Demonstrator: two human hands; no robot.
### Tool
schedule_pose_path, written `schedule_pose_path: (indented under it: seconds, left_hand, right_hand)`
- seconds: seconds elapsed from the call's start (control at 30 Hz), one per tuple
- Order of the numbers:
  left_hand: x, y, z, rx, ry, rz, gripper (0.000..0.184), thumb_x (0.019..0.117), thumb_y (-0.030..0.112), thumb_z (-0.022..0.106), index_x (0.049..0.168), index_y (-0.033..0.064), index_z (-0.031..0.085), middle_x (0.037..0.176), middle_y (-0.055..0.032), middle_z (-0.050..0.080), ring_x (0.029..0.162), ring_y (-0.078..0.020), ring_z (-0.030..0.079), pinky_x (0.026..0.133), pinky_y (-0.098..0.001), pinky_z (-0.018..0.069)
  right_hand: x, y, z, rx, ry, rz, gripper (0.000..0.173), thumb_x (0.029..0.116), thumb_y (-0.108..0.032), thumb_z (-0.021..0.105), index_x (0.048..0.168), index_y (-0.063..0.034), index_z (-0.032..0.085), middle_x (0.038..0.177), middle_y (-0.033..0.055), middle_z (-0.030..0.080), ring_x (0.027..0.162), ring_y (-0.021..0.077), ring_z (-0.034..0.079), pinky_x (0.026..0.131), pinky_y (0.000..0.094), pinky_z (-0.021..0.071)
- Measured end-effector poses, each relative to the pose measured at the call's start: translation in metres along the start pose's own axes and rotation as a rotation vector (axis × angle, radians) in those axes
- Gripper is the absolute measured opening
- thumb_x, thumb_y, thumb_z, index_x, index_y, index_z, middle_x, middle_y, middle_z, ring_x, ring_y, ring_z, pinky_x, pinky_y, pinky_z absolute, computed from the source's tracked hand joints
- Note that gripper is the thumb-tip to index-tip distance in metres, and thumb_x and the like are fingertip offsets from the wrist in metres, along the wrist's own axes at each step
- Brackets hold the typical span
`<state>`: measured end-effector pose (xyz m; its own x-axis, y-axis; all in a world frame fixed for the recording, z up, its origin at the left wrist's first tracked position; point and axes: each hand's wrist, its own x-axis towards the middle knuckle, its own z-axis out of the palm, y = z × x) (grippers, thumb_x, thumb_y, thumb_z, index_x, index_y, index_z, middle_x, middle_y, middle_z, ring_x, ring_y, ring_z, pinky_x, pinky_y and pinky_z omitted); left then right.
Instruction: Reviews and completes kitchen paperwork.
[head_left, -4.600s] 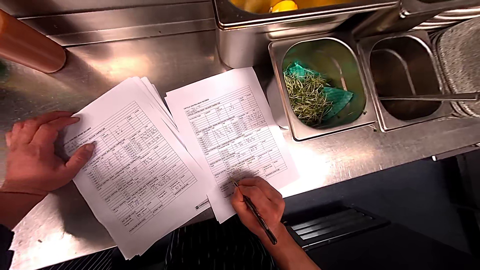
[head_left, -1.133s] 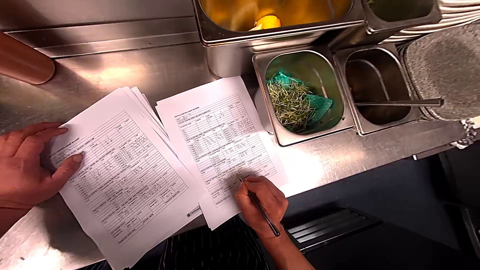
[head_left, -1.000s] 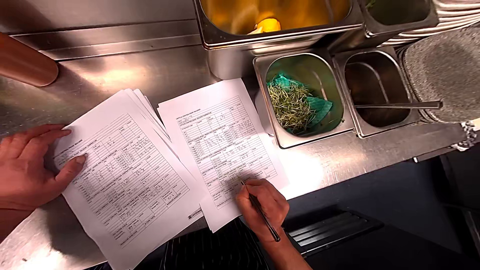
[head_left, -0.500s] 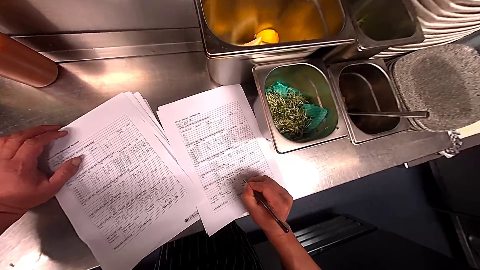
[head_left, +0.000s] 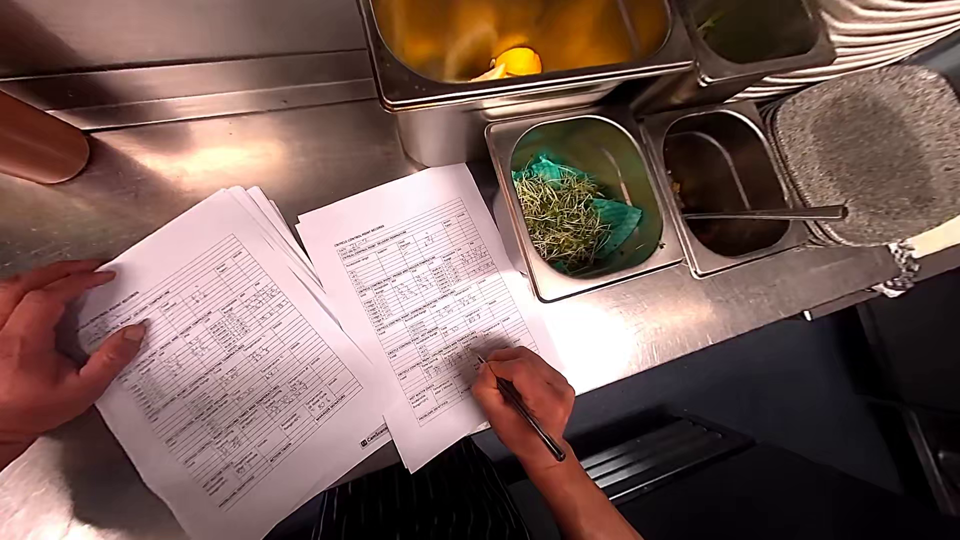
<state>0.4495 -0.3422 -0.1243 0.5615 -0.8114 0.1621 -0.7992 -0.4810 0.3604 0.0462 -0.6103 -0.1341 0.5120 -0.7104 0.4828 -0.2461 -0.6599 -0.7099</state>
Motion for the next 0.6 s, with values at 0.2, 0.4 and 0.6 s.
schedule_pose_path:
  seconds: [0.2, 0.4, 0.6]
  left_hand:
    - [-0.001, 0.001, -0.001, 0.007, -0.006, 0.009, 0.080, 0.0921, 0.057, 0.048, 0.135, -0.0102, 0.053, 0.145, -0.0325, 0.049, 0.136, -0.0468, 0.046, 0.114, -0.0569, 0.0332]
    - [-0.002, -0.008, 0.001, -0.018, -0.011, 0.025, 0.081, 0.0924, 0.059, 0.048, 0.137, -0.0084, 0.051, 0.145, -0.0316, 0.048, 0.137, -0.0448, 0.046, 0.115, -0.0560, 0.0342]
    - [0.018, 0.060, -0.024, 0.183, -0.212, -0.250, 0.063, 0.0983, 0.032, 0.054, 0.139, -0.0154, 0.048, 0.151, -0.0330, 0.044, 0.140, -0.0459, 0.043, 0.116, -0.0546, 0.0322]
  right_hand:
    - [0.002, -0.001, 0.000, -0.010, 0.020, 0.012, 0.012, 0.0818, -0.007, 0.069, 0.070, -0.0069, 0.069, 0.072, 0.0029, 0.071, 0.069, 0.0067, 0.069, 0.061, 0.0179, 0.0576]
    - [0.001, -0.001, 0.000, -0.008, 0.033, 0.043, 0.012, 0.0820, -0.007, 0.069, 0.070, -0.0066, 0.070, 0.072, 0.0029, 0.071, 0.068, 0.0063, 0.069, 0.060, 0.0176, 0.0573]
    - [0.000, -0.001, 0.000, -0.037, 0.052, 0.025, 0.012, 0.0811, -0.007, 0.069, 0.069, -0.0065, 0.069, 0.071, 0.0036, 0.071, 0.067, 0.0072, 0.068, 0.059, 0.0181, 0.0565]
